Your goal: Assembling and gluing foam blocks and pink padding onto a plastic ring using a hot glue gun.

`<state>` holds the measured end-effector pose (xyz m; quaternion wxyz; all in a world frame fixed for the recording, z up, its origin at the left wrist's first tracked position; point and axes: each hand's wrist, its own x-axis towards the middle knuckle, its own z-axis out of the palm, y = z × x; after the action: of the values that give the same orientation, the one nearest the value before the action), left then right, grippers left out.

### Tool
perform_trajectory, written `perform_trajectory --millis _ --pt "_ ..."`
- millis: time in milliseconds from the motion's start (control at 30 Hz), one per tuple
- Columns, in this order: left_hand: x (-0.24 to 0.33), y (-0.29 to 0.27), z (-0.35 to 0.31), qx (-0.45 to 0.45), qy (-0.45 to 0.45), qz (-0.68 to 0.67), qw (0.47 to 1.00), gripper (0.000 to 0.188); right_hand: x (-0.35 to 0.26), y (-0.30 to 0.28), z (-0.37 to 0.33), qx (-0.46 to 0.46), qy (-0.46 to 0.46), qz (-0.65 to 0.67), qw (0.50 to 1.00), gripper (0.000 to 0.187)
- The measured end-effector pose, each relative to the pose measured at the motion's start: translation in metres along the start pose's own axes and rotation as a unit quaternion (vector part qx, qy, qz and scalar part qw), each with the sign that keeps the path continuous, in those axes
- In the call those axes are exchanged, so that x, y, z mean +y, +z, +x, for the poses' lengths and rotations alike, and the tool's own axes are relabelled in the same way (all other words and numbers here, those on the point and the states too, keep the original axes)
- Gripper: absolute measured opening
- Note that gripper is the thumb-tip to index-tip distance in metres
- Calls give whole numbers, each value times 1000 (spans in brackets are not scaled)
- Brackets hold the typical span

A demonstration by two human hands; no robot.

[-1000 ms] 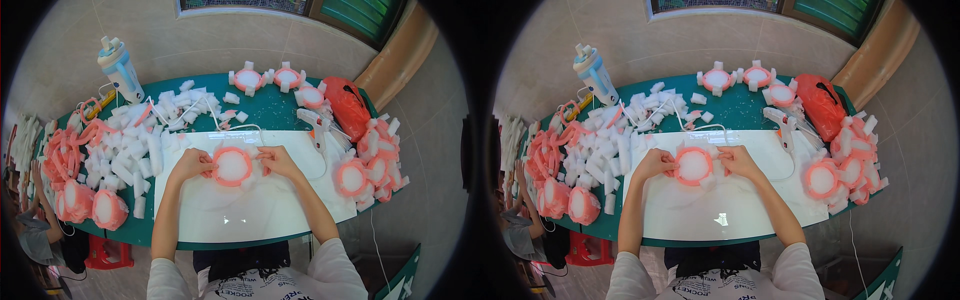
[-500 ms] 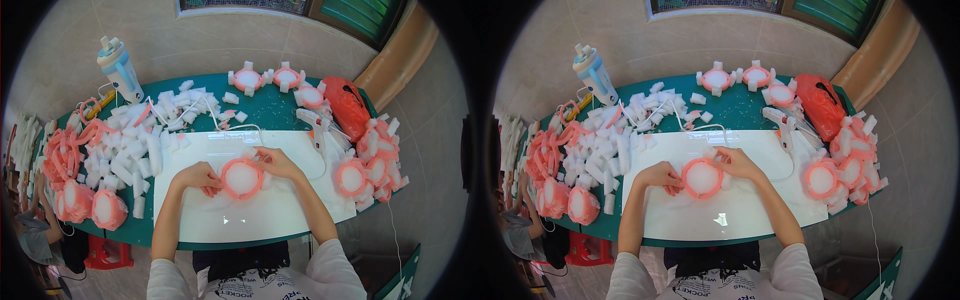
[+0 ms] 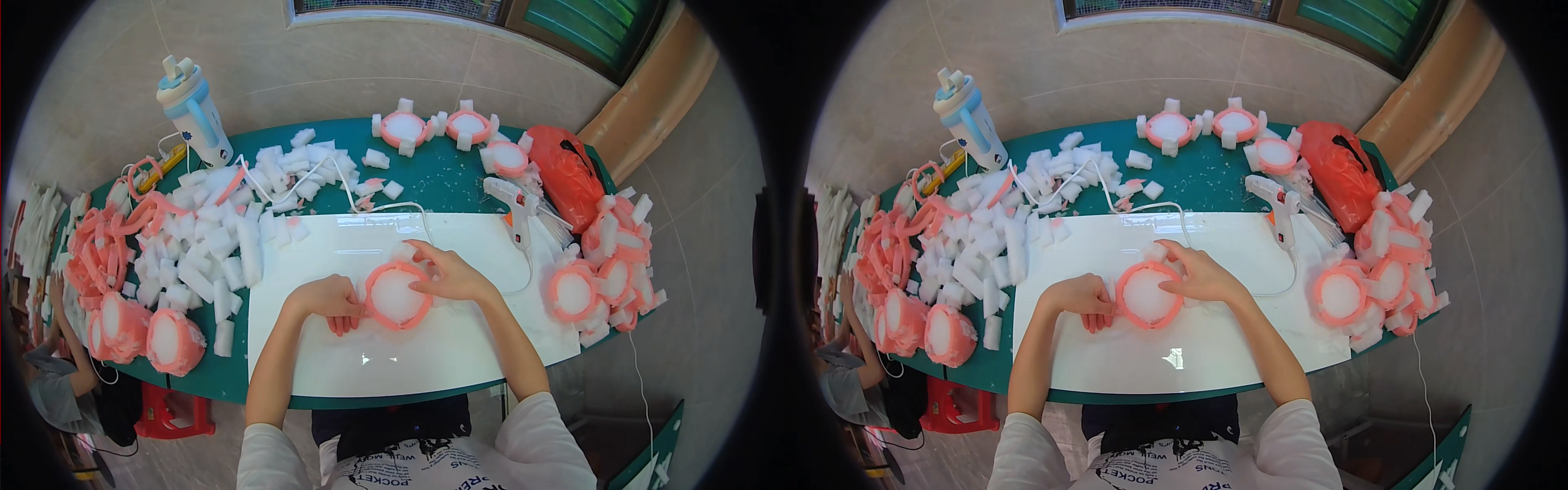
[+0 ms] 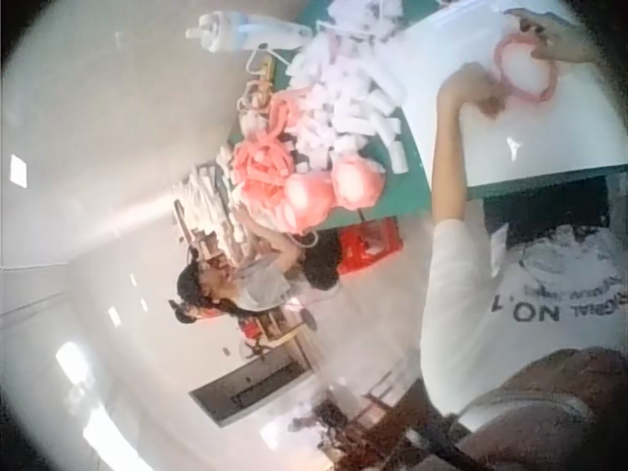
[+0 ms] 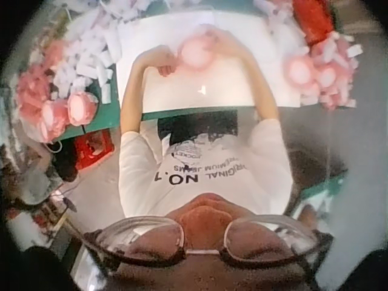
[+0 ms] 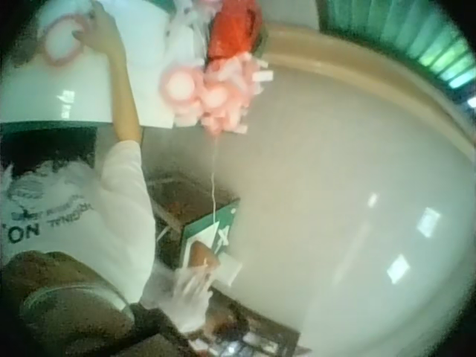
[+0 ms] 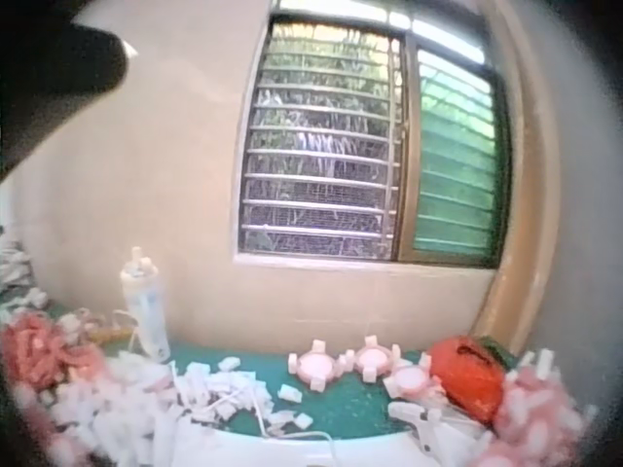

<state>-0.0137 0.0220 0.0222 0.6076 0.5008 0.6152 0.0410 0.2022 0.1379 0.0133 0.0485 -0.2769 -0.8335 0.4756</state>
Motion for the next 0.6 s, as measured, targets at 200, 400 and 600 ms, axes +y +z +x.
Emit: perform_trajectory --millis 200,400,600 --pt "-16 -23 -10 -34 56 -3 998 24 3 3 1 -23 -55 7 998 60" --pt "-33 -34 -4 136 169 -99 971 25 -6 2 0 -40 -47 -13 998 56" --pt "-5 2 28 260 305 -83 912 50 -6 5 -2 -31 -48 21 998 59"
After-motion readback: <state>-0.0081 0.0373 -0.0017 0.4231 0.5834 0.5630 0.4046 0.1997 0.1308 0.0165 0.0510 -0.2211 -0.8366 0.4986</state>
